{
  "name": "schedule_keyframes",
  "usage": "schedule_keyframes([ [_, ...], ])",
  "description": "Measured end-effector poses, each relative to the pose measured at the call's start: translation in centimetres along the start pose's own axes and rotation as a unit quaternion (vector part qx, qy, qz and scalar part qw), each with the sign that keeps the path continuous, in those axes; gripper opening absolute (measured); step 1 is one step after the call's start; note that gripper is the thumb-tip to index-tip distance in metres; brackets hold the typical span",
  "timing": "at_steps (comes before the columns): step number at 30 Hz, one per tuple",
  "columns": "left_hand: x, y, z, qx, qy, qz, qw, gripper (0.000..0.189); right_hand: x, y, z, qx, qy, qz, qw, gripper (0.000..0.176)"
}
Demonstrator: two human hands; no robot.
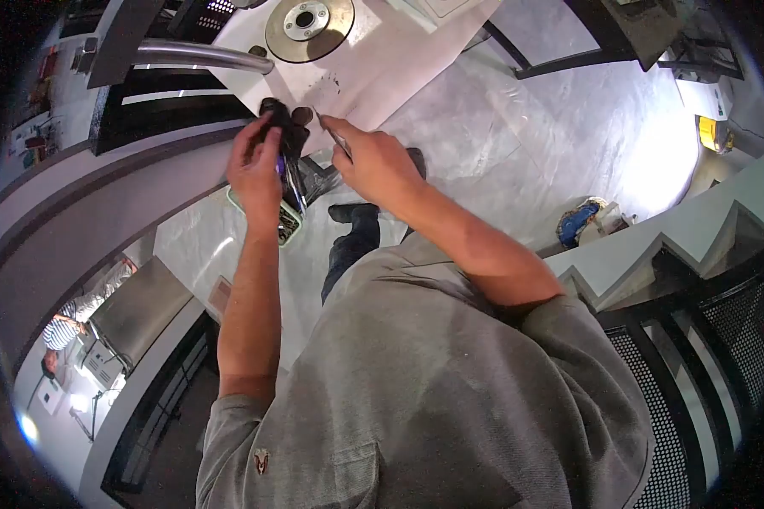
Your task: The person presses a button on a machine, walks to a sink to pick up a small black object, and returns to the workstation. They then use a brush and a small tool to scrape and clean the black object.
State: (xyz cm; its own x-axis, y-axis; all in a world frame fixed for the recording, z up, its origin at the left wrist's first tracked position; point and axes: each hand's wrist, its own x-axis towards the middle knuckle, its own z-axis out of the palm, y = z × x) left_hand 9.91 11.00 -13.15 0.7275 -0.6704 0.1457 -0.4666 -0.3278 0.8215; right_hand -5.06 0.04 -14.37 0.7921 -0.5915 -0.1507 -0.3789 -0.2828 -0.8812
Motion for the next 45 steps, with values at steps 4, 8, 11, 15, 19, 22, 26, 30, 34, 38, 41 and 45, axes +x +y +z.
schedule_keyframes([
  [4,-0.3,0.4,0.2,-0.177,0.167,-0.126,0.962,0.025,-0.3,-0.9,-0.3,0.004,-0.001,0.052,0.999,0.047],
  [8,-0.4,1.4,0.7,-0.017,0.081,-0.013,0.996,0.025,-0.6,-0.5,0.6,-0.007,0.001,0.000,1.000,0.047],
  [11,0.0,1.6,0.9,0.090,0.029,0.056,0.994,0.026,-0.7,-0.9,0.7,-0.014,-0.020,0.011,1.000,0.047],
  [15,0.0,0.9,0.6,0.053,0.009,-0.032,0.998,0.025,-0.8,-0.4,1.4,0.005,-0.020,0.008,1.000,0.048],
  [19,0.2,0.8,0.8,-0.057,0.021,-0.109,0.992,0.022,-0.7,-1.2,1.3,-0.017,-0.003,0.000,1.000,0.049],
  [22,0.3,1.5,0.8,-0.105,0.014,-0.214,0.971,0.023,-0.3,-0.8,1.2,-0.032,-0.016,-0.008,0.999,0.048],
  [26,0.3,1.4,0.7,-0.151,0.031,-0.218,0.964,0.023,-0.5,-2.0,0.3,-0.007,0.013,0.010,1.000,0.047],
  [30,1.1,0.2,-0.9,-0.030,0.051,-0.007,0.998,0.024,-0.8,-1.9,0.8,0.060,-0.006,0.022,0.998,0.049],
  [34,2.5,0.0,-1.6,0.120,-0.046,0.099,0.987,0.027,-1.0,-1.3,2.3,0.083,-0.009,-0.020,0.996,0.052],
  [38,2.8,-0.5,-1.6,0.104,-0.065,0.098,0.988,0.027,-1.1,-1.0,3.0,0.063,-0.003,-0.018,0.998,0.054],
  [41,2.3,-0.6,-1.4,0.092,-0.058,0.056,0.993,0.027,-1.3,-1.1,2.9,0.052,-0.008,-0.009,0.999,0.054],
  [45,1.8,-0.7,-1.1,0.080,-0.032,0.038,0.996,0.026,-1.4,-2.3,1.3,0.084,0.010,0.014,0.996,0.053],
])
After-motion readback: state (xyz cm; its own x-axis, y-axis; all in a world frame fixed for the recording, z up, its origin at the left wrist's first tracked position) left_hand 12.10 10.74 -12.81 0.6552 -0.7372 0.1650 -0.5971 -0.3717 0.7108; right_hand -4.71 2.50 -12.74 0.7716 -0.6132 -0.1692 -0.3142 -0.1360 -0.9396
